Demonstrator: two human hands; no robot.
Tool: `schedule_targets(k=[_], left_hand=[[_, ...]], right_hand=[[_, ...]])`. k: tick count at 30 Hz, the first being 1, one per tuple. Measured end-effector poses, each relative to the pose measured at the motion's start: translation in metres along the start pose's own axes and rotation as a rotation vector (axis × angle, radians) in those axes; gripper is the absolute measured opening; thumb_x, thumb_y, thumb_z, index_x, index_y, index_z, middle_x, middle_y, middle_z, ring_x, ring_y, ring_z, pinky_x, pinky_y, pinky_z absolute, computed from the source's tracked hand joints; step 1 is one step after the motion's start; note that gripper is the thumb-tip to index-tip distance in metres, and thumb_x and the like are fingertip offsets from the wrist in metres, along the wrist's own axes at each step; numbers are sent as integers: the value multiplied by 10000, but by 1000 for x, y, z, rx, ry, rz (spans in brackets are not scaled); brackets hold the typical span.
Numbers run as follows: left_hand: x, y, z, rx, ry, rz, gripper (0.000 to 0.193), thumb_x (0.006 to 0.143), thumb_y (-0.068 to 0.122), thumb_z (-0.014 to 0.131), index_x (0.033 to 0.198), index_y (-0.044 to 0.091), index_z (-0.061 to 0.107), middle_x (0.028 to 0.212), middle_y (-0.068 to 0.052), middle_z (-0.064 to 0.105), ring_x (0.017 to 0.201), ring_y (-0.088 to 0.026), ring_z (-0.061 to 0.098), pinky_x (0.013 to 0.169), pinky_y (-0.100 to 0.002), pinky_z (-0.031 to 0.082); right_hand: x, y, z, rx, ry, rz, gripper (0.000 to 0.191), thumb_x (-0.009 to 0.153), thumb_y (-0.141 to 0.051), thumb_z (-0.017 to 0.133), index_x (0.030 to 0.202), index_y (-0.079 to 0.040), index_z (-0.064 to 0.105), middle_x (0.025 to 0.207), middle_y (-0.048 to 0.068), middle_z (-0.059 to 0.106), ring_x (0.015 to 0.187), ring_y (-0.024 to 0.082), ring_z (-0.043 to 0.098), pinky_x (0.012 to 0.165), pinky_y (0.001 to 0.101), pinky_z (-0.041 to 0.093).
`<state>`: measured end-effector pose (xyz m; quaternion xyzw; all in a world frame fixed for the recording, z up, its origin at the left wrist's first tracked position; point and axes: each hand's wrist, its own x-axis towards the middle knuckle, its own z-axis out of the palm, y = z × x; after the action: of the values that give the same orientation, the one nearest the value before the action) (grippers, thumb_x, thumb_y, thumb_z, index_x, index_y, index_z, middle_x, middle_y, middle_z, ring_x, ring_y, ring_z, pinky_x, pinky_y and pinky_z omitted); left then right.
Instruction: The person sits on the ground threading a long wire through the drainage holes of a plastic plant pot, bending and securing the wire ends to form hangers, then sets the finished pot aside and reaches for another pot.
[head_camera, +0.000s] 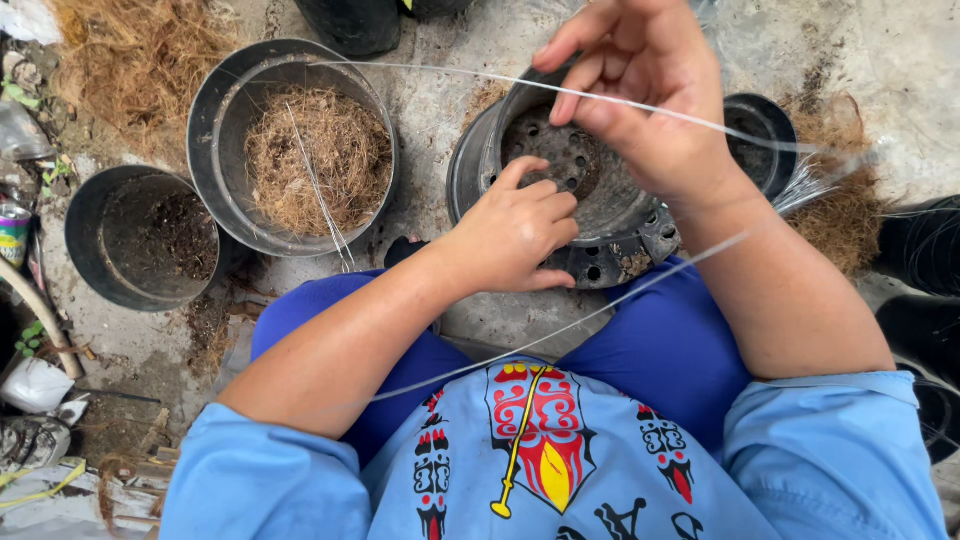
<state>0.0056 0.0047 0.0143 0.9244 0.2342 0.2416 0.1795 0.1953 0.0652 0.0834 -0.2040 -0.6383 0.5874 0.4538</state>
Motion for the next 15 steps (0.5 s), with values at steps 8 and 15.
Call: schedule_targets(k=[8, 15], left_hand=[[4, 7, -14, -23, 54, 22, 338, 792, 383, 831, 843, 94, 666, 904, -64, 590, 928, -262, 613, 981, -471, 435], [-2, 36, -46, 218, 356, 258, 250, 813, 231, 827, 1041, 154, 760, 1016, 33, 670, 972, -130, 629, 1053, -355, 430]], right_hand=[[2, -18, 5, -477, -103, -193, 174, 1094, -197, 665, 1137, -33, 704, 1086, 122, 647, 923, 166, 639, 805, 267, 525], [-5, -19, -7, -1008, 179, -232, 283, 1185, -178, 455, 1086, -15, 665, 985, 109, 666, 913, 242, 658, 807, 337, 517]])
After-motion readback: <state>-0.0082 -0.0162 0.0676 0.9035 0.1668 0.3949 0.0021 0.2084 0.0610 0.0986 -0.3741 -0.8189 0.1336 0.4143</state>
